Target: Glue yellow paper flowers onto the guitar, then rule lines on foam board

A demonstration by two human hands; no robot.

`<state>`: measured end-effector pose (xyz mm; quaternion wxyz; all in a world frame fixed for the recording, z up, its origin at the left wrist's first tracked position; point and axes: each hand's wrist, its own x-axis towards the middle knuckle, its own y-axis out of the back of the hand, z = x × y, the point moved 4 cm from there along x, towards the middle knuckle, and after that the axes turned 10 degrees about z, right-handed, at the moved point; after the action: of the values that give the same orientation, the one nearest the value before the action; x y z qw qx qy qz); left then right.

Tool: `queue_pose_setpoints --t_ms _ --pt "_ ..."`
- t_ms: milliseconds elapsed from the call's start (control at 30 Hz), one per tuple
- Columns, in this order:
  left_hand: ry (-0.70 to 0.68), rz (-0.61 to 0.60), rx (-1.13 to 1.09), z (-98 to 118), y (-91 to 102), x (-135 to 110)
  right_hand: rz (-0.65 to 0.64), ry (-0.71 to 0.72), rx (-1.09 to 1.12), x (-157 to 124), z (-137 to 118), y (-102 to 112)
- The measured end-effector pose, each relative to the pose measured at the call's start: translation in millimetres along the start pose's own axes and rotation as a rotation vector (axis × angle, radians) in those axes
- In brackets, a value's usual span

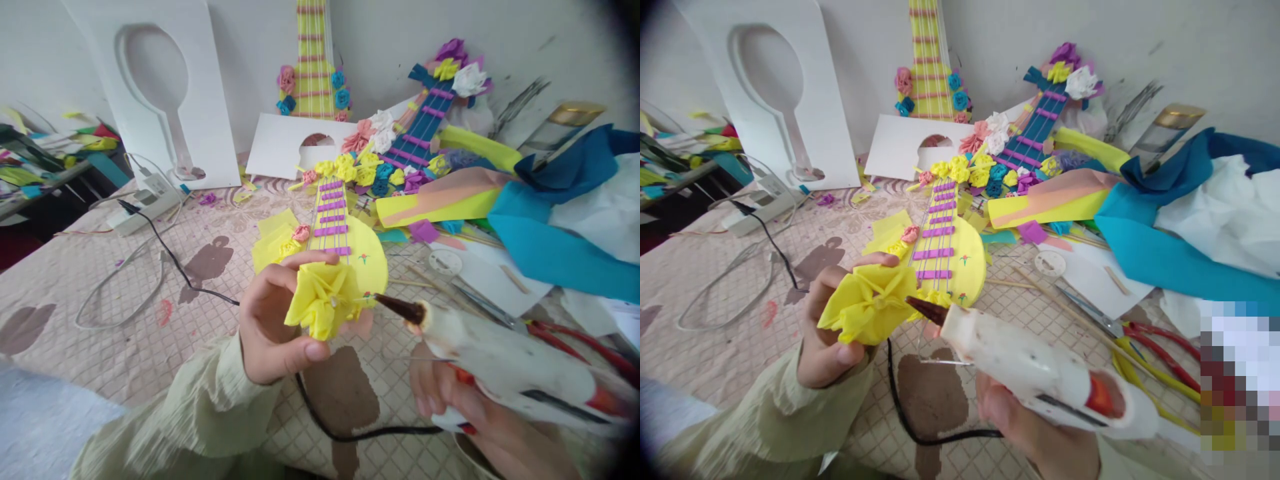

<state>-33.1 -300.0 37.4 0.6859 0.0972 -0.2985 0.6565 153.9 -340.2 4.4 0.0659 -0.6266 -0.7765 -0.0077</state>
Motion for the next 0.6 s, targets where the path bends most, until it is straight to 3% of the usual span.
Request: queue_pose_setpoints --t_ms 100,267,367,500,600 --pt "-0.012 0.024 -0.033 -5 1.1 0 -0.068 0.005 0.130 5 -13 4" --pt "-0.067 0.038 -0.067 -12 6.9 7 0.065 0.067 0.274 16 -26 17" --pt "-0.098 -0.002 0.060 -11 8.7 15 0.172 0.116 0.380 21 -27 25" --pt "-0.084 -0.199 0.407 -4 -6.7 24 0.295 0.168 0.464 25 -25 35" --pt "-0.226 -0.435 0.665 3 -30.9 25 0.314 0.189 0.484 26 -24 37"
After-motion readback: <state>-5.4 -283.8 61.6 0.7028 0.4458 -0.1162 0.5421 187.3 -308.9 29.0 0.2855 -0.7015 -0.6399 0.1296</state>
